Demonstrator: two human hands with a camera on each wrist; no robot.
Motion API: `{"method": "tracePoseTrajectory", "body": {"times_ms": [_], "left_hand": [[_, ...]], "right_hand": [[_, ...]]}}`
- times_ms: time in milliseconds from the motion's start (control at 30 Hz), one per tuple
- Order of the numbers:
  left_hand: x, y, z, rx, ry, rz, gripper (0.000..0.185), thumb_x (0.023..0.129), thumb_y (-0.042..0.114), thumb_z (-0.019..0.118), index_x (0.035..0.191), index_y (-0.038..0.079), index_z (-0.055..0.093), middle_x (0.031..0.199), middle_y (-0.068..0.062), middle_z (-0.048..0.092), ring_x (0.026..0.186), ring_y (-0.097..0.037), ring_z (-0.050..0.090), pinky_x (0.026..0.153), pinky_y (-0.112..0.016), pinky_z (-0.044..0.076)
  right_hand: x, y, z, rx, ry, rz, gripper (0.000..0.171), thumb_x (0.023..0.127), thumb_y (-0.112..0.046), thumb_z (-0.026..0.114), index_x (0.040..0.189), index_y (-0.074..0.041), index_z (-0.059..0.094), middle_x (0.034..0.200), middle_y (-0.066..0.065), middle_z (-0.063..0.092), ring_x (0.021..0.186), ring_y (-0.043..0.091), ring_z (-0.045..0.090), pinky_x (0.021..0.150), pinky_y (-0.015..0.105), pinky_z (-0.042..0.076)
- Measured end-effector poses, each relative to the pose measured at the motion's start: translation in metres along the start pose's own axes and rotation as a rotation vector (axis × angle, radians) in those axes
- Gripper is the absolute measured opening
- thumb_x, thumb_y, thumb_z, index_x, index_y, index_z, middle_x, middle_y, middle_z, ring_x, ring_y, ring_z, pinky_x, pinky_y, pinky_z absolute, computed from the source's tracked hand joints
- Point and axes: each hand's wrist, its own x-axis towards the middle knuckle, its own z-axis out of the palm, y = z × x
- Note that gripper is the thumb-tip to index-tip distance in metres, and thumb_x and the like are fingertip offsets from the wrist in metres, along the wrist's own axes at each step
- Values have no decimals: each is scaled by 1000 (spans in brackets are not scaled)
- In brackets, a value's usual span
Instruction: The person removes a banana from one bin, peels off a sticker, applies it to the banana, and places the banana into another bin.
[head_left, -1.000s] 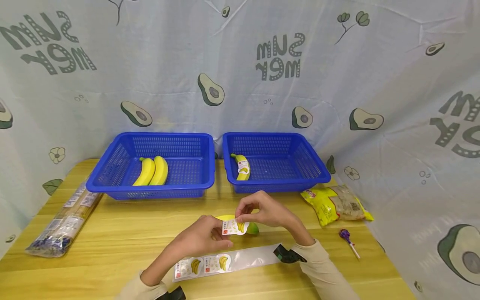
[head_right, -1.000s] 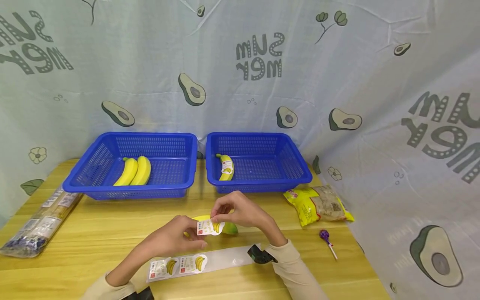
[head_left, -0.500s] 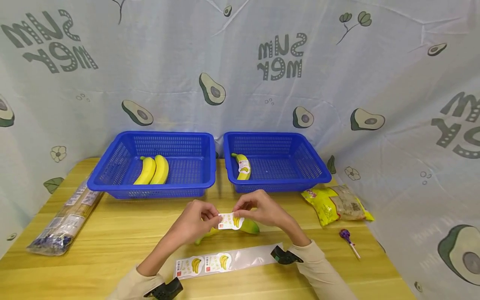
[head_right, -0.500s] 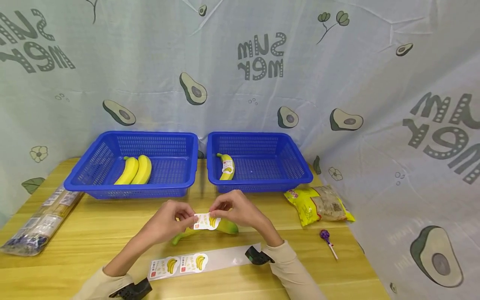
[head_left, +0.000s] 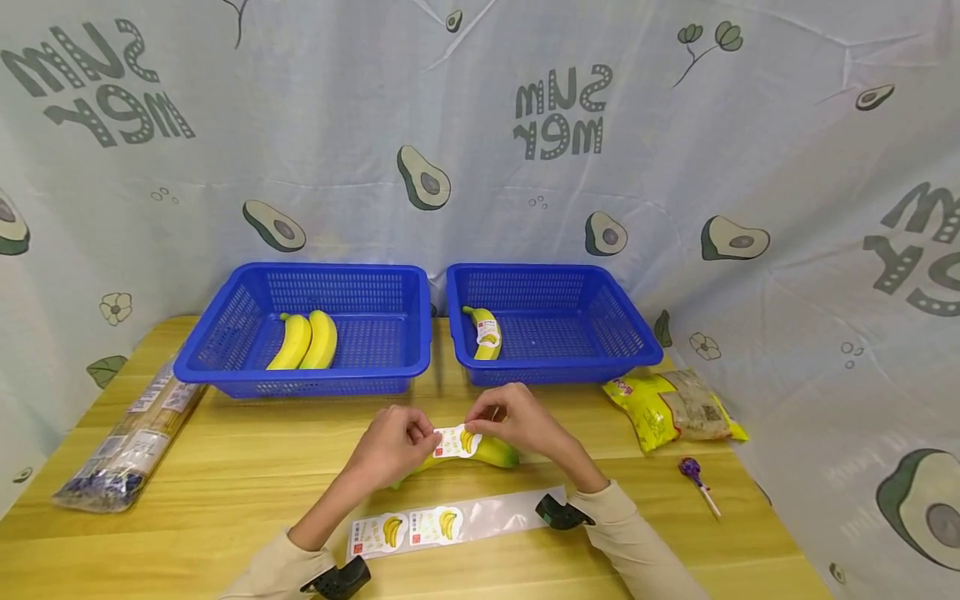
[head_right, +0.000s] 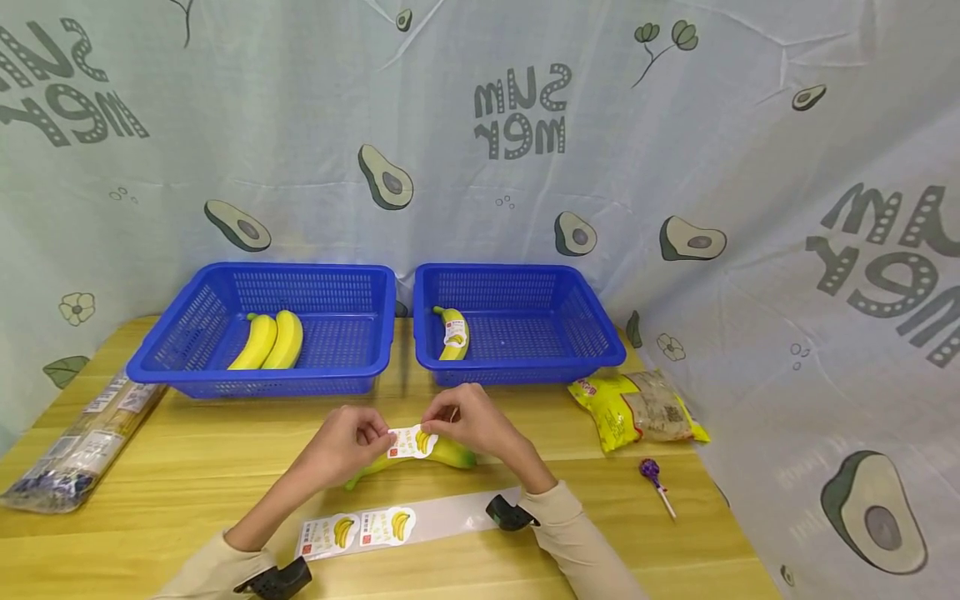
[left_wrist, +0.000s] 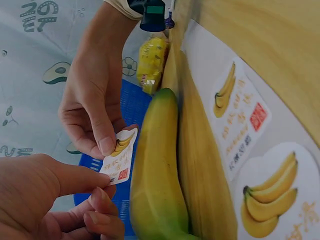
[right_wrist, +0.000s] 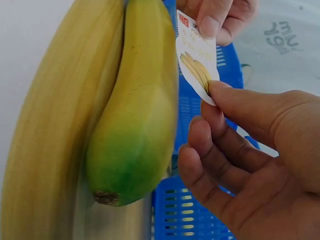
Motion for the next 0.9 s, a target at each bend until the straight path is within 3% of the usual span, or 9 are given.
{"method": "tracePoseTrajectory", "body": {"times_ms": [400,900], "left_hand": [[0,-5,11,100,67,-26,20,92,8,84,77,12,71,64,7,59,59,-7,52,54,-25,43],[1,-12,20,115,149,57,29,90,3,82,72,14,63,59,9,55,55,-4,50,52,-22,44]], "right_hand": [[0,4,6,-60,13,7,5,95,-5,82,91,-4,80,83,1,76,70,-1,59,64,23,57],[1,8,11,-81,25,-34,7,95,-1,81,91,-4,77,80,-1,71,71,-1,58,63,22,55]]}}
